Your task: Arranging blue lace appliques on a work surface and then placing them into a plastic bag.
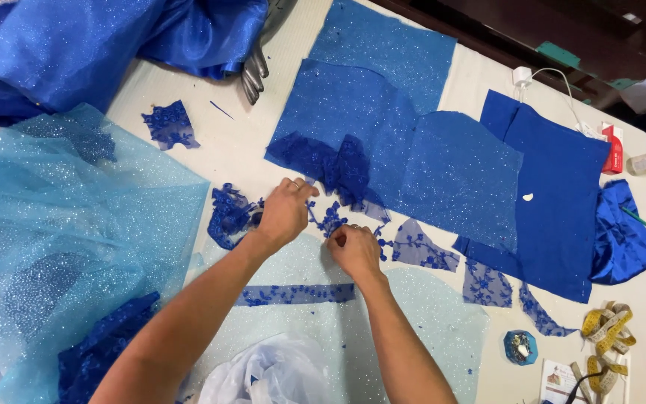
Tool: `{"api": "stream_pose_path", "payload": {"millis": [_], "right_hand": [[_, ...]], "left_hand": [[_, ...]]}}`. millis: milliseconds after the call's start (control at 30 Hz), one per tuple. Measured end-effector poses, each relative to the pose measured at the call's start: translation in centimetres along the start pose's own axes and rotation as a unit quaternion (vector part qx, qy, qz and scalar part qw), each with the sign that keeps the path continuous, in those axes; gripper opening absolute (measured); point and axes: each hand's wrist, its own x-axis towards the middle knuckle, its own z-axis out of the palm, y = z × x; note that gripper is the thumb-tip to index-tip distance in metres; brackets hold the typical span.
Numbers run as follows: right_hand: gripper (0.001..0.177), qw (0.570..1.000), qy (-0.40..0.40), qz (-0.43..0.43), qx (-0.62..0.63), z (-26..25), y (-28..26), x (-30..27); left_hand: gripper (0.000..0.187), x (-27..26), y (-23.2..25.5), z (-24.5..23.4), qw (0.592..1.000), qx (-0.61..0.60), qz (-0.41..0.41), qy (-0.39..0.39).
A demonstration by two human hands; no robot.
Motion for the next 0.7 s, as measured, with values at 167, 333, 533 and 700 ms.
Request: {"api": "stream_pose_path", "payload": {"millis": [167,333,533,700], "right_hand": [[0.015,1.000,0.007,0.005,-0.003,0.7,1.4,0.7],[0.014,0.998,0.052,0.016,-0.014,0.0,1.5,0.8],[0.017,0.995,0.091,-0.004,-0.032,1.1,2.5,1.4],[0.014,0.990,0.129,-0.051,-0.038,2.3,2.8,1.5]], "left_hand": [[0.031,-2.7,0.7,2.5,0.980,0.114,0.163,0.025],[0.036,-4.0,0.8,3.6,0.971,0.127,0.204,0.017],[0.040,-3.7,0.7,3.2,0.979,0.109,0.169,-0.027],[0.042,-3.6,0.5,3.4,0.980,0.140,0.131,-0.053]]}}
